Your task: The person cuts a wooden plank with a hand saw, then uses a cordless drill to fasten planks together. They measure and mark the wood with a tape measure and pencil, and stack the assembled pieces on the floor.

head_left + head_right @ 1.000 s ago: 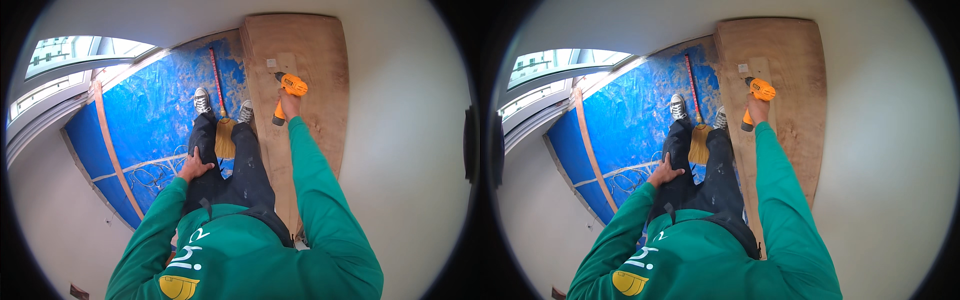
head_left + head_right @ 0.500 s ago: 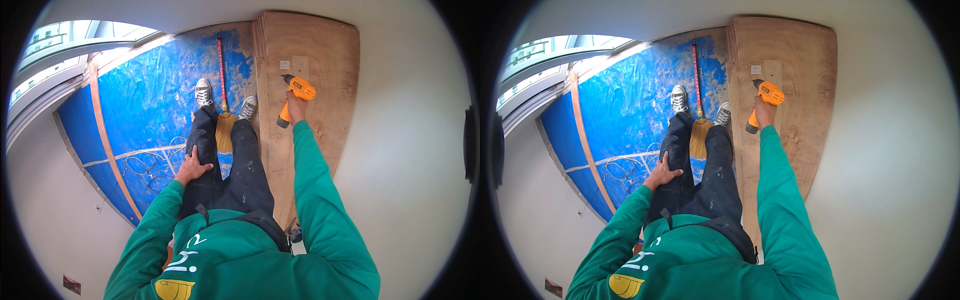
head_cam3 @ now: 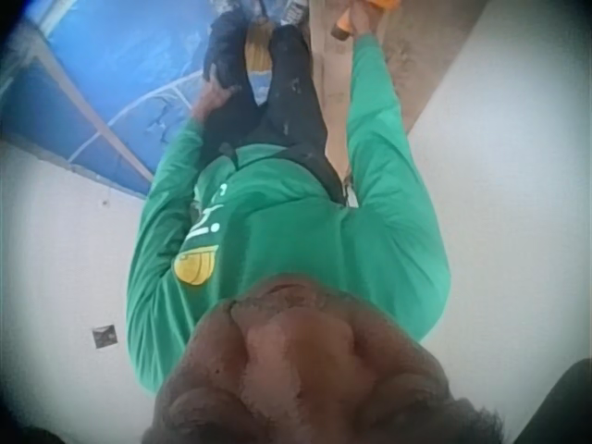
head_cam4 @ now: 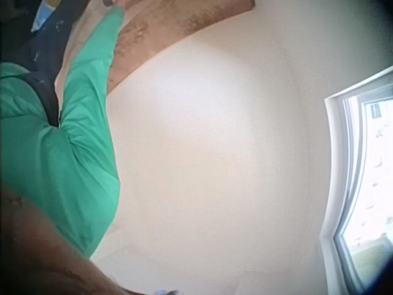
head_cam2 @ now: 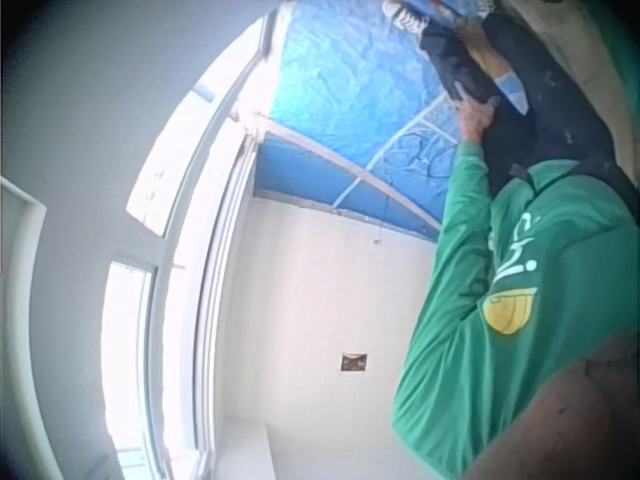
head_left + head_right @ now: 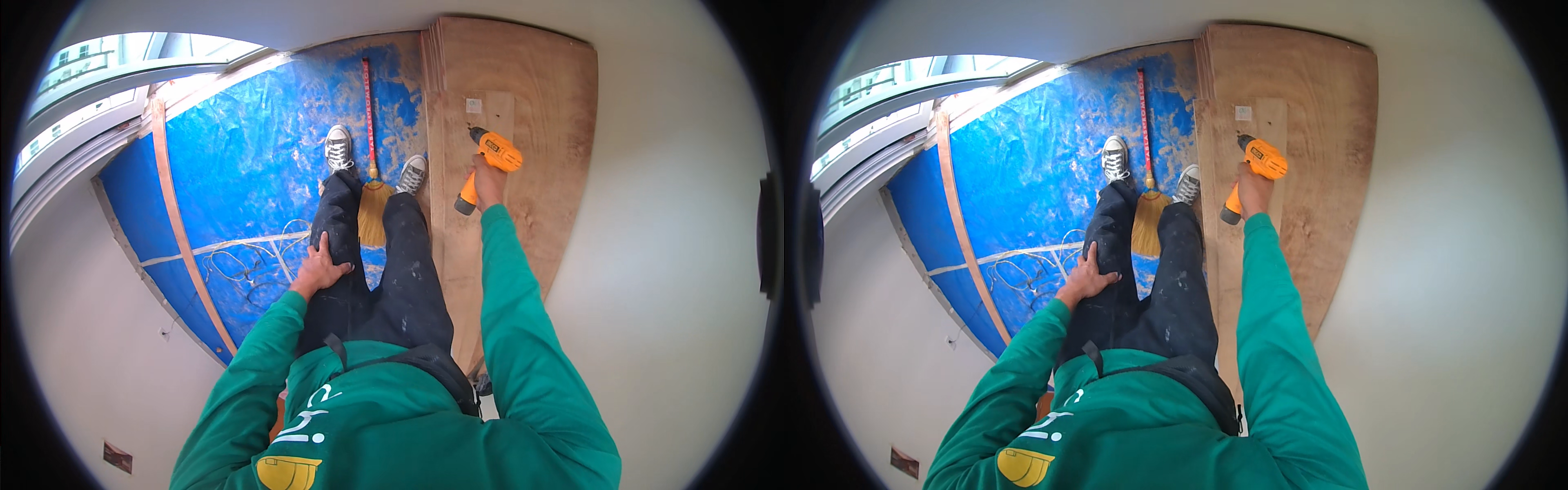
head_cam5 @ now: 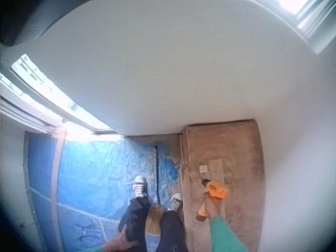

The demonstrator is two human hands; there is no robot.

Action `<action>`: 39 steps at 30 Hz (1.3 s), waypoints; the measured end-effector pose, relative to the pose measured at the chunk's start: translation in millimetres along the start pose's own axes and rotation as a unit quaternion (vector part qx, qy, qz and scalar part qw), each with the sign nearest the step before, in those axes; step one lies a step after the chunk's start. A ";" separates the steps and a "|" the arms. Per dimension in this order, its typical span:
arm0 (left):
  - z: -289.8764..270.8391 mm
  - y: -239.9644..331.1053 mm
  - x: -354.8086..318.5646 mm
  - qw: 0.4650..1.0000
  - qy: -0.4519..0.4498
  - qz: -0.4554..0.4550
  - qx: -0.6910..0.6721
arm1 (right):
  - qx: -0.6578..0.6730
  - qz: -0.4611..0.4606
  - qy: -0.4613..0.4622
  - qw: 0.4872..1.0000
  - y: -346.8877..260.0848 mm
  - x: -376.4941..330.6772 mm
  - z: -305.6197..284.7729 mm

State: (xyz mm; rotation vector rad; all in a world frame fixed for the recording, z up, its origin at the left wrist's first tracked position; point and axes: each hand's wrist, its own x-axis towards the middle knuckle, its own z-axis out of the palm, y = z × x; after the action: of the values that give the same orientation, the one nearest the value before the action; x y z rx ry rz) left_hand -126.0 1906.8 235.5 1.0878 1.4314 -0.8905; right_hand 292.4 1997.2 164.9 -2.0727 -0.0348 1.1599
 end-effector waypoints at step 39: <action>-33.0 32.2 -2.0 0.999 0.020 -0.011 0.047 | -0.044 -0.001 0.005 0.999 -20.3 -5.4 11.7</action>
State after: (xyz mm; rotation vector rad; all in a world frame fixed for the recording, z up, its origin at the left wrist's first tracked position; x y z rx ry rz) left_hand -105.4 1947.3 243.5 1.1682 1.4489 -0.9651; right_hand 287.0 2016.8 177.8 -2.1540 -0.0847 1.1665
